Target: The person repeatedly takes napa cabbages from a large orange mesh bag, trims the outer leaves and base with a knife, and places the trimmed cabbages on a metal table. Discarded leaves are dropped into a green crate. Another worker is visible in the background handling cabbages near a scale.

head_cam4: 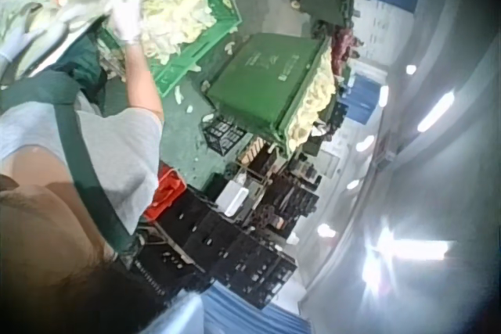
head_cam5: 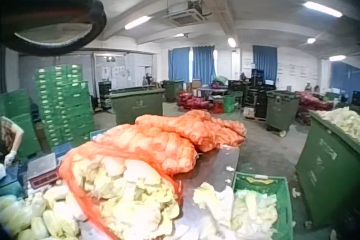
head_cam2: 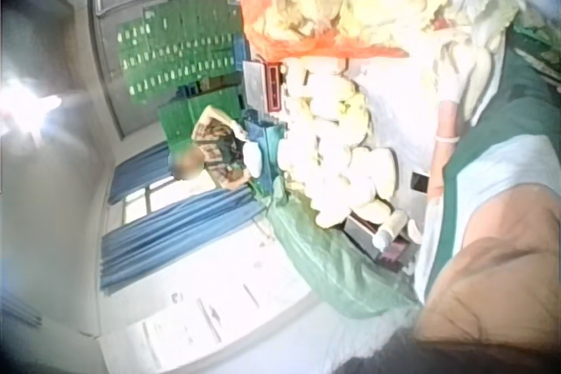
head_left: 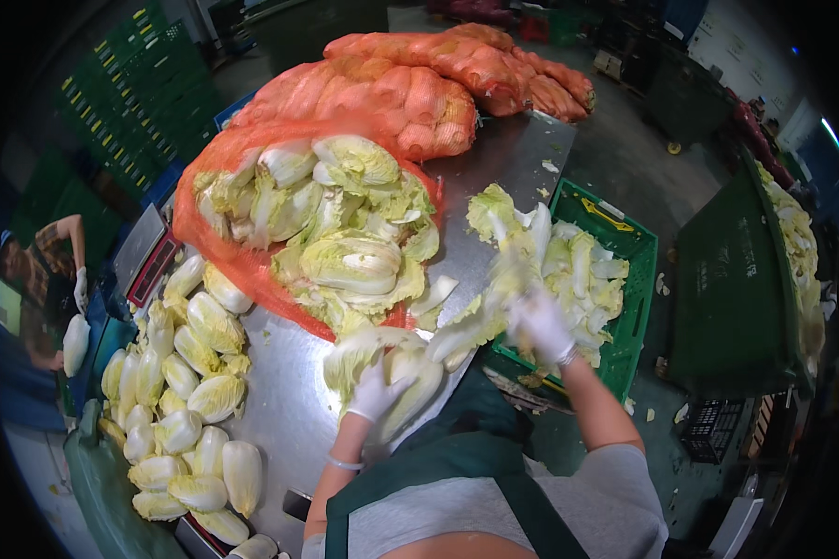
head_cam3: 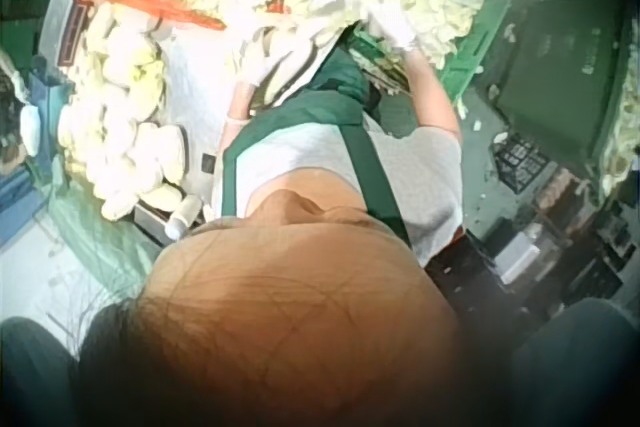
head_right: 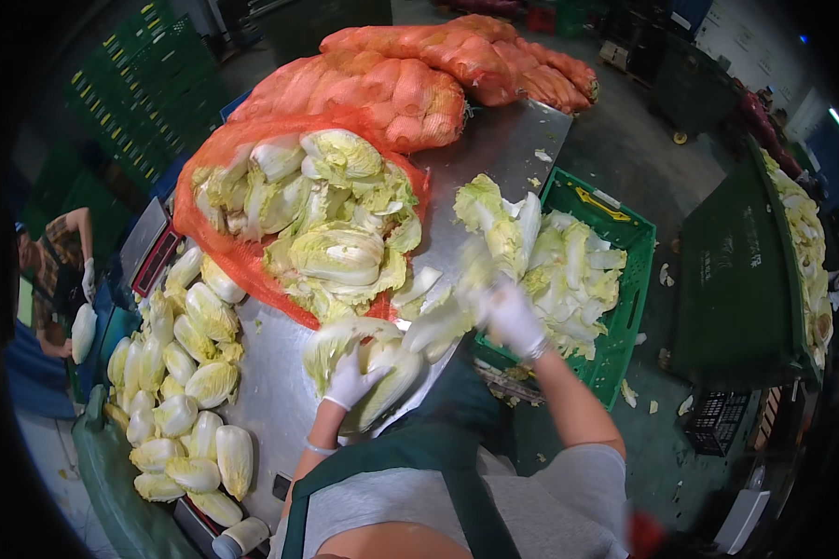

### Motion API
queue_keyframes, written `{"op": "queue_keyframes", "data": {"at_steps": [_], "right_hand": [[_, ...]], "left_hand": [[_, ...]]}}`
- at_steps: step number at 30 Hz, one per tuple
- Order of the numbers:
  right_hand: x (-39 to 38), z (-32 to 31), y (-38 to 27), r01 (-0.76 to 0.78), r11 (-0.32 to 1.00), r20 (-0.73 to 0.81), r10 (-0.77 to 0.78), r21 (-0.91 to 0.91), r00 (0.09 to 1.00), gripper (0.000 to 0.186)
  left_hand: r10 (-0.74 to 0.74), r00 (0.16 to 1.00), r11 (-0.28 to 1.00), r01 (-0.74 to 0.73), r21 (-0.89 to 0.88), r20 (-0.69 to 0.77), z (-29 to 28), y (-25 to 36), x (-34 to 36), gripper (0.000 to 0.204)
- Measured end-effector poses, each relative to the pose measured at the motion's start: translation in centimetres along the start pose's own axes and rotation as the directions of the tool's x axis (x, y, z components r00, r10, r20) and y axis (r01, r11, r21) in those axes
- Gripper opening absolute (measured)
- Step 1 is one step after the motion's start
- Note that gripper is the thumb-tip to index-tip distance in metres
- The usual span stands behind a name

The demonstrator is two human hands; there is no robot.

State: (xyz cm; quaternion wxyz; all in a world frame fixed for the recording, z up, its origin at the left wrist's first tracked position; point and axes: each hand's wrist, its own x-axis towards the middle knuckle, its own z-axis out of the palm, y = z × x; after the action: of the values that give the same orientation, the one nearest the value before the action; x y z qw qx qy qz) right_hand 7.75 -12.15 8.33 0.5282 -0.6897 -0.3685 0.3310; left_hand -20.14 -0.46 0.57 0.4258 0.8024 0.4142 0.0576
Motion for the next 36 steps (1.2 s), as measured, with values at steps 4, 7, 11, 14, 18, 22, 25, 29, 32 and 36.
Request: {"op": "queue_keyframes", "data": {"at_steps": [4, 7, 11, 14, 18, 22, 25, 29, 32, 36], "right_hand": [[-3.9, 7.5, -0.3, 0.38, 0.908, 0.577, -0.216, -0.179, 0.788, 0.044], [-1.6, 11.3, 3.2, 0.519, 0.853, 0.41, -0.454, -0.058, 0.791, 0.038], [2.4, 10.8, 12.8, 0.056, 0.997, 0.251, -0.065, 0.044, 0.966, 0.045], [2.0, 8.0, 6.7, -0.209, 0.966, 0.32, 0.151, 0.152, 0.935, 0.054], [-0.7, 4.9, 6.0, 0.158, 0.687, 0.191, -0.03, -0.709, 0.981, 0.066], [-5.2, 5.5, 5.7, 0.289, 0.812, 0.259, -0.176, -0.508, 0.95, 0.042], [-7.6, 6.8, 7.1, 0.185, 0.752, 0.356, 0.07, -0.632, 0.932, 0.027], [-8.3, 8.2, 9.7, 0.055, 0.837, 0.348, 0.166, -0.544, 0.922, 0.023], [-6.3, 8.4, 10.4, 0.023, 0.814, 0.371, 0.24, -0.581, 0.897, 0.021], [-6.9, 8.2, 10.7, 0.055, 0.818, 0.379, 0.204, -0.572, 0.903, 0.017]], "left_hand": [[0.54, 0.824, 0.791, -0.427, 0.437, -0.172, 2.1, 0.9, 3.5, 0.094], [0.393, 0.919, 0.827, -0.365, 0.429, 0.023, 3.5, -0.1, 3.5, 0.108], [0.062, 0.998, 0.942, -0.056, 0.332, -0.006, 1.2, 2.2, -2.2, 0.108], [-0.061, 0.998, 0.959, 0.065, 0.274, -0.024, 1.8, 1.9, -3.0, 0.109], [-0.081, 0.997, 0.958, 0.079, 0.277, -0.004, 1.8, 2.3, -2.5, 0.107], [-0.106, 0.994, 0.946, 0.104, 0.308, -0.011, 1.9, 2.7, -3.0, 0.103], [-0.109, 0.994, 0.937, 0.111, 0.331, -0.022, 2.2, 2.8, -2.8, 0.1], [-0.076, 0.997, 0.932, 0.082, 0.354, -0.032, 2.4, 2.6, -2.6, 0.098], [-0.019, 0.996, 0.926, 0.051, 0.374, -0.088, 2.9, 1.9, -2.5, 0.092], [-0.059, 0.997, 0.942, 0.072, 0.327, -0.051, 2.1, 2.4, -2.4, 0.089]]}}
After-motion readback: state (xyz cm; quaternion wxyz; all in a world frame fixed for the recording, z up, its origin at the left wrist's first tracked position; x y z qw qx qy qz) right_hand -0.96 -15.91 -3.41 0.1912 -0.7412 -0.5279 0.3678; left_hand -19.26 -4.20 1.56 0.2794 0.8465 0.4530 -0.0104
